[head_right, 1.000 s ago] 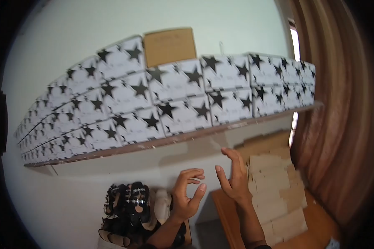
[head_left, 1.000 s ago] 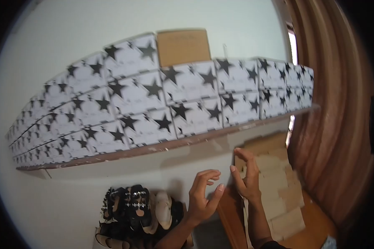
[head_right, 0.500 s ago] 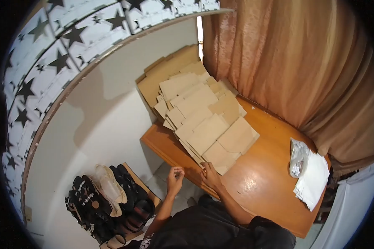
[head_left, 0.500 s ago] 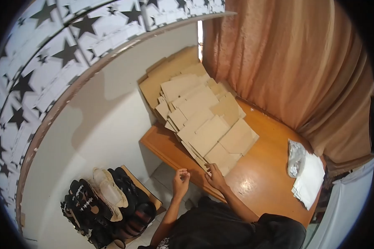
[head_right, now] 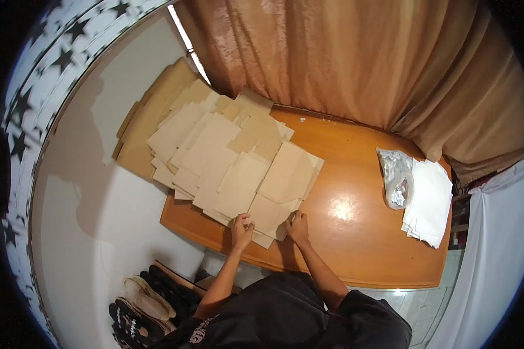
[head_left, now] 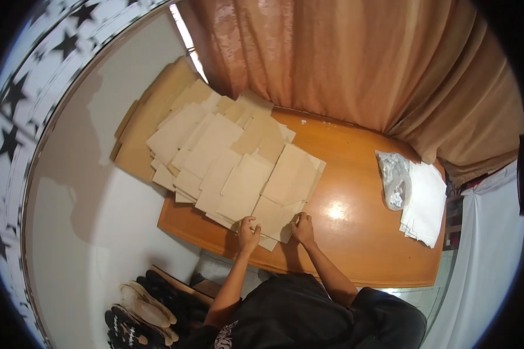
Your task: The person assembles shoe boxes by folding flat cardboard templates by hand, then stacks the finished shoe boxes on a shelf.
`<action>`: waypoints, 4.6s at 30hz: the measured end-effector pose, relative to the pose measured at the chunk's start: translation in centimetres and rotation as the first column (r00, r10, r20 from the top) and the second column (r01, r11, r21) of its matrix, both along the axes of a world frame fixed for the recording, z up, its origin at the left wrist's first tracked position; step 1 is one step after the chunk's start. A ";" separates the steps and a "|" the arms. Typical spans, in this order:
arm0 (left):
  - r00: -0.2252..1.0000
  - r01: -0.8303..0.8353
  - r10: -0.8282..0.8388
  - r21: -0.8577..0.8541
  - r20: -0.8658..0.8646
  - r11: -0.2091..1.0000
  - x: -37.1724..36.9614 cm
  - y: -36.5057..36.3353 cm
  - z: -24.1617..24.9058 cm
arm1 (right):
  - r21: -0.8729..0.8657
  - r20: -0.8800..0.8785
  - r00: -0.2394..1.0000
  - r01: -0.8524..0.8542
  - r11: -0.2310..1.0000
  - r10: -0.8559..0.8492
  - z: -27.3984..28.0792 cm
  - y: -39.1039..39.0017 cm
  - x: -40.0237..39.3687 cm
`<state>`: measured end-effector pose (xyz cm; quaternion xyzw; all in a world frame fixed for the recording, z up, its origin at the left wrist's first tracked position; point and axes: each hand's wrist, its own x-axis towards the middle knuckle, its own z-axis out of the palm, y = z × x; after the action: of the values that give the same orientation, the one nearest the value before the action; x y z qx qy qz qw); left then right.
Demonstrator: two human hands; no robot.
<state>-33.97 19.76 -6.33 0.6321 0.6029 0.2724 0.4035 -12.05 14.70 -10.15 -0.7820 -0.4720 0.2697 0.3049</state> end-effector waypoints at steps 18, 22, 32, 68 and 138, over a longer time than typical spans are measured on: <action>0.927 0.112 -0.088 0.046 -0.366 0.993 2.5 3.2 -3.1 | -0.205 -0.119 0.895 0.400 0.893 -0.429 0.1 2.5 -0.6; 0.989 0.113 -0.110 0.033 -0.095 0.993 1.9 3.6 -2.8 | -0.159 -0.473 0.765 0.413 0.897 -0.436 -0.6 1.9 2.0; 0.852 0.180 -0.058 -0.187 0.521 0.966 2.1 2.2 4.5 | -0.153 -0.704 0.640 0.288 0.945 -0.309 11.6 -1.7 3.2; 0.836 0.517 -0.284 -0.502 0.470 0.693 19.4 -10.2 11.3 | 0.347 -0.654 0.754 0.370 0.862 -0.060 26.9 -22.1 23.3; 0.843 0.539 -0.512 0.255 -0.166 0.803 33.0 -8.8 2.0 | -0.043 -0.167 0.966 -0.208 0.977 0.199 9.7 -22.5 28.6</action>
<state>-0.93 10.93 -4.31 0.8381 0.3745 0.2072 0.3383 16.54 -7.83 -0.43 -0.7136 -0.5151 0.3763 0.2895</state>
